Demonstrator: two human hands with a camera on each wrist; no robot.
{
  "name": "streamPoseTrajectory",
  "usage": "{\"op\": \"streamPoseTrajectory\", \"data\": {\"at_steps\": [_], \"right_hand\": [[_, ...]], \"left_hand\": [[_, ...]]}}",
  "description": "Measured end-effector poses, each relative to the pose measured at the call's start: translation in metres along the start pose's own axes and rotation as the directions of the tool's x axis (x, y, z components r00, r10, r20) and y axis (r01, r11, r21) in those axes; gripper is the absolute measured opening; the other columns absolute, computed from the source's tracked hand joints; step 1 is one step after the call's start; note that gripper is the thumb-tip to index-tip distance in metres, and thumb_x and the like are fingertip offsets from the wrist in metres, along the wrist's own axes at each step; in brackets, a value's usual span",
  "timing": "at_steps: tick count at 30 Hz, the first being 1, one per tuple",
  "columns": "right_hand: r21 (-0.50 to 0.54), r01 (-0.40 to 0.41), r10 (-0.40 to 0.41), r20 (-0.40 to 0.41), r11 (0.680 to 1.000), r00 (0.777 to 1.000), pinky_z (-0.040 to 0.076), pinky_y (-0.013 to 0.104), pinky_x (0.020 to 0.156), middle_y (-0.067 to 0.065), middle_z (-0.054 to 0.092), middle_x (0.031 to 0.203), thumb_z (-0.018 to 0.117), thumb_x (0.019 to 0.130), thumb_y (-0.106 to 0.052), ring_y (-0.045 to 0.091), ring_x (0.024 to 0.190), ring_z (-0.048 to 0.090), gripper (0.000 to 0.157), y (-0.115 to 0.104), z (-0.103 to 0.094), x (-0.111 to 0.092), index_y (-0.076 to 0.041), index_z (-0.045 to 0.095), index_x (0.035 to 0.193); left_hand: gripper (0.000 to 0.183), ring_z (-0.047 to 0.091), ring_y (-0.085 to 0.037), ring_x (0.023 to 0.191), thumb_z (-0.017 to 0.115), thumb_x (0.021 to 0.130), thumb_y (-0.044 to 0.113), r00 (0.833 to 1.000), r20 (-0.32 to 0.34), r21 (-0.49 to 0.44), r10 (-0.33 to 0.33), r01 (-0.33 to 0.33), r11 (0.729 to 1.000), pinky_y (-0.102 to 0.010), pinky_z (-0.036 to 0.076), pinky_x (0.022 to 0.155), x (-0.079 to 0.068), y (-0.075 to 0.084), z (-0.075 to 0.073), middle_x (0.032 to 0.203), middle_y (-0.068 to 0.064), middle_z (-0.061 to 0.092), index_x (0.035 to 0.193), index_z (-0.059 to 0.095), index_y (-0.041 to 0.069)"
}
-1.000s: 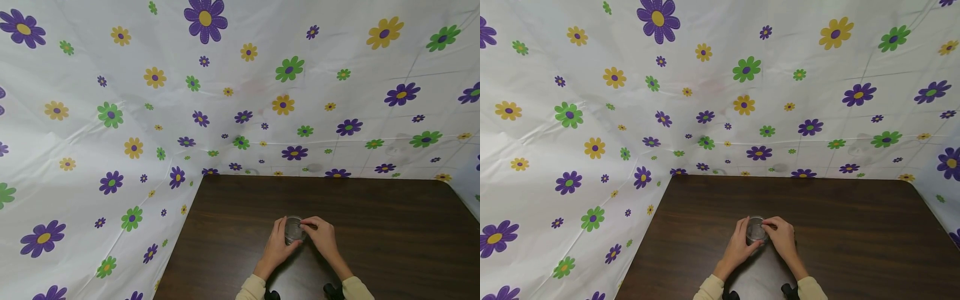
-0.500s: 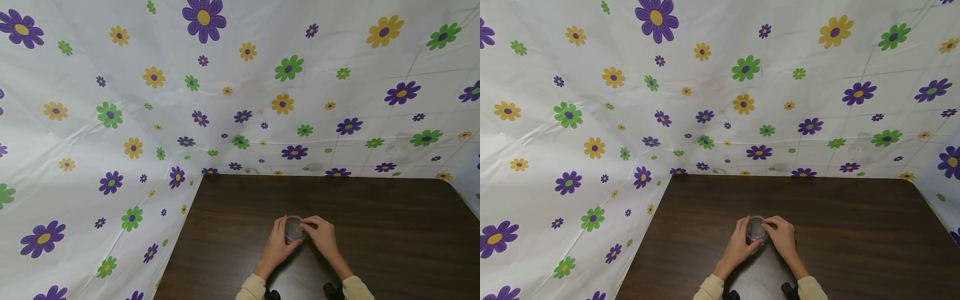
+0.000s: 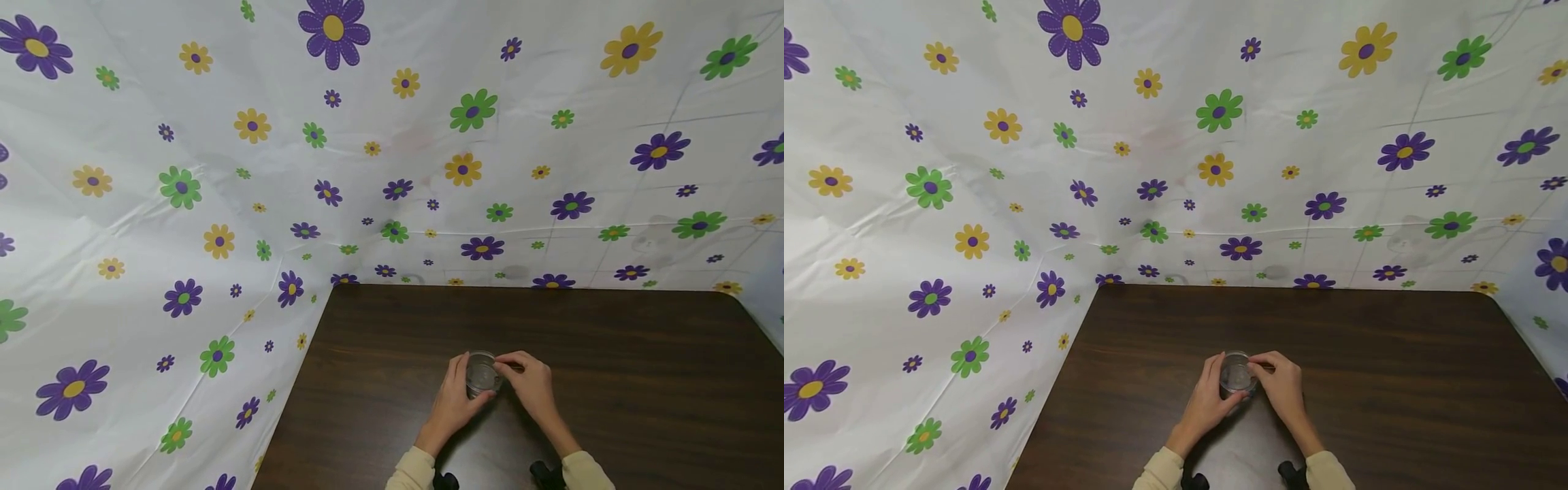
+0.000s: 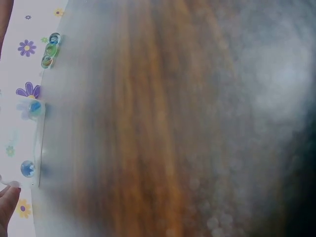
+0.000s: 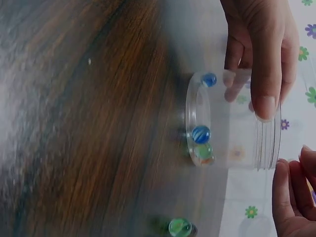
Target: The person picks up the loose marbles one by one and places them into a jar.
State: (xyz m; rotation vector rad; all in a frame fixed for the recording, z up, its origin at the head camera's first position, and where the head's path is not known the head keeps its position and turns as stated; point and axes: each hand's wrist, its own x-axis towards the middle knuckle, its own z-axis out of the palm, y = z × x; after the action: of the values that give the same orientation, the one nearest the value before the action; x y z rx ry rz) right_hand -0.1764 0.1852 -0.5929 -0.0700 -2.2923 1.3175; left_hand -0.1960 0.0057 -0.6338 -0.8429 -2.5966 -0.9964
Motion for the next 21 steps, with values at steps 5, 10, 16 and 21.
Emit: {"op": "streamPoseTrajectory", "data": {"at_steps": [5,10,16,21], "right_hand": [[-0.009,-0.023,0.023,-0.02,1.0,1.0,0.046,0.007,0.067,0.006,0.076,0.09,0.085,0.083,0.0,0.001,0.078,0.065,0.011,0.005,-0.008,0.001,-0.007,0.081,0.091],[-0.034,-0.045,0.044,-0.024,0.998,0.999,0.044,0.007,0.067,0.007,0.077,0.091,0.084,0.085,-0.001,0.002,0.078,0.065,0.01,0.01,-0.017,0.003,-0.006,0.081,0.092],[-0.074,-0.069,0.067,-0.026,0.995,0.997,0.042,0.005,0.067,0.009,0.078,0.092,0.083,0.086,-0.001,0.004,0.079,0.066,0.009,0.017,-0.028,0.005,-0.005,0.081,0.093],[-0.096,-0.092,0.091,-0.015,0.991,0.996,0.041,0.006,0.067,0.011,0.077,0.094,0.083,0.087,-0.003,0.004,0.078,0.065,0.009,0.023,-0.037,0.003,-0.005,0.081,0.095]], "left_hand": [[0.083,0.061,-0.022,0.12,0.08,0.092,0.041,1.0,-0.012,0.02,0.011,-0.011,1.0,-0.033,0.054,0.095,0.001,-0.001,0.001,0.141,-0.012,0.05,0.152,0.041,-0.002],[0.083,0.061,-0.023,0.121,0.079,0.093,0.041,1.0,-0.002,0.014,0.001,-0.001,1.0,-0.035,0.054,0.095,0.001,-0.001,0.0,0.142,-0.012,0.05,0.152,0.042,-0.003],[0.083,0.059,-0.022,0.124,0.077,0.094,0.044,0.999,0.024,0.003,-0.031,0.031,1.0,-0.036,0.053,0.097,0.001,0.001,0.0,0.144,-0.011,0.049,0.154,0.041,-0.001],[0.084,0.059,-0.021,0.124,0.078,0.093,0.045,0.999,0.029,0.007,-0.046,0.046,0.999,-0.035,0.053,0.098,0.001,0.001,0.0,0.144,-0.01,0.049,0.154,0.041,0.001]]}}
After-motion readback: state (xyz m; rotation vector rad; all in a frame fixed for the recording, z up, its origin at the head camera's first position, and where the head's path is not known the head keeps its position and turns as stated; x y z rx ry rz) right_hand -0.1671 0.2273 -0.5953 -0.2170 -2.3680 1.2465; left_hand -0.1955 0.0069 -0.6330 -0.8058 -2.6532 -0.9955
